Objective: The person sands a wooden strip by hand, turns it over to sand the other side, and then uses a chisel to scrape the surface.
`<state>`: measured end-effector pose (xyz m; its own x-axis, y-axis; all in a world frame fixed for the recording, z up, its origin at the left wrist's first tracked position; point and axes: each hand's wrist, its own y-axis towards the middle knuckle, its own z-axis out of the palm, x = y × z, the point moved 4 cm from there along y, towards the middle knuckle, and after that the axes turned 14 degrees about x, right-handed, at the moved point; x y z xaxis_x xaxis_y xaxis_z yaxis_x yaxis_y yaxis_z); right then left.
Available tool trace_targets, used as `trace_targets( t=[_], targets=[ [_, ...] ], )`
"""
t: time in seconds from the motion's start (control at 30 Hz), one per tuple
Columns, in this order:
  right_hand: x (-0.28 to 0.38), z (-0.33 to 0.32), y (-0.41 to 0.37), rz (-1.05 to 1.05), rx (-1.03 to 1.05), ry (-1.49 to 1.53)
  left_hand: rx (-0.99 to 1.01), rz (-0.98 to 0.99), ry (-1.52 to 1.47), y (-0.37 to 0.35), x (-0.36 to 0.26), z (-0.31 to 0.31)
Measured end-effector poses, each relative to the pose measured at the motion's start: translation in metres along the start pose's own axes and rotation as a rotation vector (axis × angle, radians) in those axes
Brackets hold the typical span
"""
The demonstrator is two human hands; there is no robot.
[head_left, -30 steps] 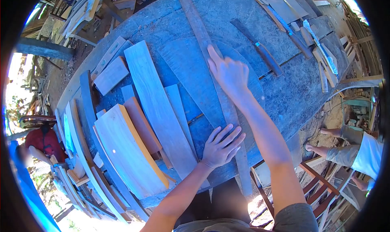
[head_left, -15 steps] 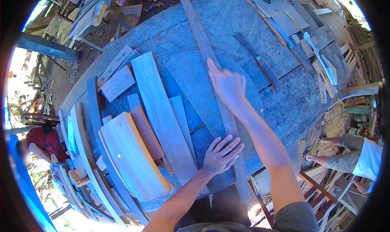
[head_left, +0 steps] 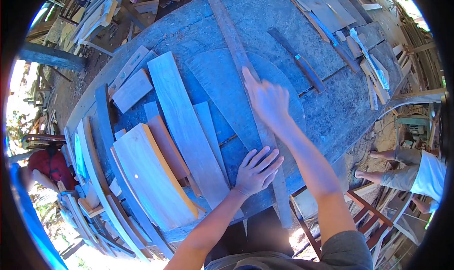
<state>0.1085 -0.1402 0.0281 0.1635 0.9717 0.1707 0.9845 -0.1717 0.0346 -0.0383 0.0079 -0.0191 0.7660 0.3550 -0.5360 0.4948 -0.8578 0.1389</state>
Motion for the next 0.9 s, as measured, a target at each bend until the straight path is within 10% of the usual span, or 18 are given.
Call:
trace_targets(
  t=[0.13, 0.33, 0.63, 0.9],
  targets=[
    [-0.004, -0.008, -0.052, 0.053, 0.314, 0.065, -0.006, 0.002, -0.012, 0.002, -0.002, 0.000],
    [-0.008, 0.013, 0.085, -0.046, -0.075, 0.064, 0.002, -0.008, -0.020, 0.001, -0.004, 0.002],
    [-0.008, -0.009, -0.096, 0.001, 0.220, 0.018, -0.007, 0.007, -0.075, 0.001, 0.000, 0.002],
    [0.004, 0.010, 0.040, -0.006, -0.020, 0.078, 0.004, -0.008, 0.007, -0.001, -0.004, 0.000]
  ],
)
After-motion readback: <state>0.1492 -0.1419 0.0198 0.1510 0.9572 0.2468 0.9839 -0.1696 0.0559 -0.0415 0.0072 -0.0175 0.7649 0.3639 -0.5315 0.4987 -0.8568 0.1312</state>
